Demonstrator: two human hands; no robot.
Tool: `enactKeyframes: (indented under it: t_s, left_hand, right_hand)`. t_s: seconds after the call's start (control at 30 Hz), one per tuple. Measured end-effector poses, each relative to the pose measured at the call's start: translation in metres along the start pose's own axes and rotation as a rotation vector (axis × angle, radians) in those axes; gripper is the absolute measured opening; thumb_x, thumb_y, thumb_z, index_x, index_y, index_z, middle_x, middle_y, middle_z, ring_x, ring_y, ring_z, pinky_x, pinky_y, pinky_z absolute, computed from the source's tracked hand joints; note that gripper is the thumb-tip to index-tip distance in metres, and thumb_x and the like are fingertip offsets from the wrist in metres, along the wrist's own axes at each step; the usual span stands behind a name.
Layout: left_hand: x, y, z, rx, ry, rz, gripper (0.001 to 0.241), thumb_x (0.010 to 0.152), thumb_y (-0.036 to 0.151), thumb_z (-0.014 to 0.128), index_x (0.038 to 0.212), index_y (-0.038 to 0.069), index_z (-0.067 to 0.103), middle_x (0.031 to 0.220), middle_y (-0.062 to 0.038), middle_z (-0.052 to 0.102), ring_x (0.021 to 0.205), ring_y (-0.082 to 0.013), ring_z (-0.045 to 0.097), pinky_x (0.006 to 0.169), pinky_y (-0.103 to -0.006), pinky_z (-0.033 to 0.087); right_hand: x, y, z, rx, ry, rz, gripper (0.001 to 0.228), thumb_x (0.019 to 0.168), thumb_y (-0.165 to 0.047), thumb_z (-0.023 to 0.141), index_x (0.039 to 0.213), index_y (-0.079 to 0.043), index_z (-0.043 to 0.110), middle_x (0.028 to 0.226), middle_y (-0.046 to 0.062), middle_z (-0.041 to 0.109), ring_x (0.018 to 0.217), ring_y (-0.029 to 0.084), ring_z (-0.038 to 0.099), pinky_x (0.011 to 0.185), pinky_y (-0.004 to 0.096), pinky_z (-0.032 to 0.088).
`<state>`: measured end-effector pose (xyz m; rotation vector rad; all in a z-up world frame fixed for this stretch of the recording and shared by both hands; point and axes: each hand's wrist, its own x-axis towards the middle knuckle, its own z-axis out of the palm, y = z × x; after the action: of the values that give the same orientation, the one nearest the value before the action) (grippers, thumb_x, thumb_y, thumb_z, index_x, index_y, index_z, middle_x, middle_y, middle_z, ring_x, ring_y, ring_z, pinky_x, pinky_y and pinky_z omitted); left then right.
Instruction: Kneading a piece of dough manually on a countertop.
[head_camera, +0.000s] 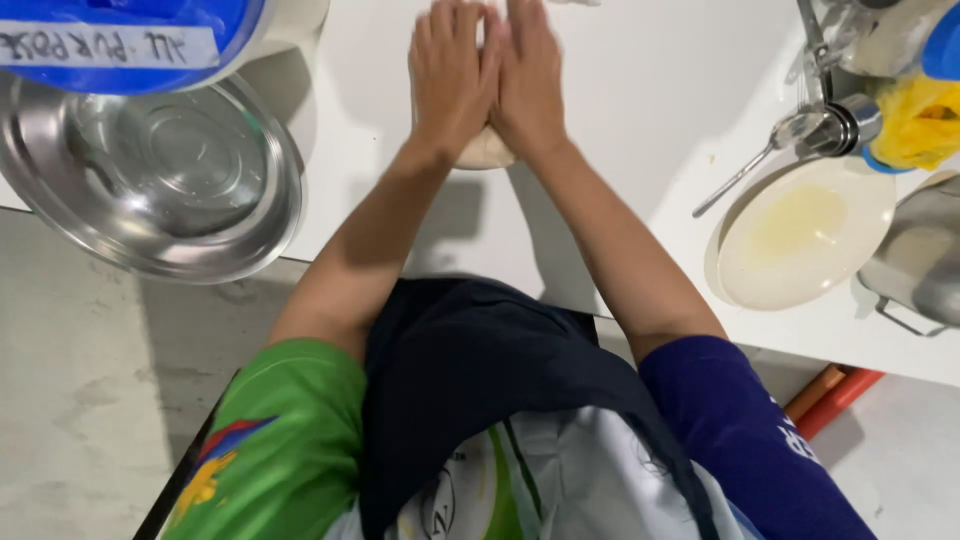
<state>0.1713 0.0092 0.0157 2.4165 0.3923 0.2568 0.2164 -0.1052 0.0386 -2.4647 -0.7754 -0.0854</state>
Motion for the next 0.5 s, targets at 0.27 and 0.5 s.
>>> enactKeyframes:
  t_s: [0.27,0.5]
  left_hand:
    - [-0.122,0.022,-0.042,-0.210,-0.094,0.015,0.030,0.111,0.028,0.045,0.099,0.007,0.063,0.097,-0.008,0.063,0.092,-0.0284,0.057,0.094,-0.0464,0.043]
    - [-0.026,-0.011,0.002,0.006,0.204,0.313,0.022,0.100,0.030,0.054,0.096,0.010,0.062,0.096,-0.011,0.059,0.089,-0.0296,0.053,0.085,-0.0456,0.040]
  right_hand:
    - [-0.118,-0.026,-0.025,0.219,-0.182,0.076,0.028,0.109,-0.018,0.043,0.095,-0.008,0.065,0.099,0.011,0.065,0.096,0.030,0.059,0.088,0.045,0.040]
    - [-0.052,0.018,0.038,0.014,0.154,0.000,0.012,0.097,-0.016,0.061,0.090,-0.007,0.057,0.091,0.013,0.057,0.084,0.032,0.050,0.081,0.046,0.036]
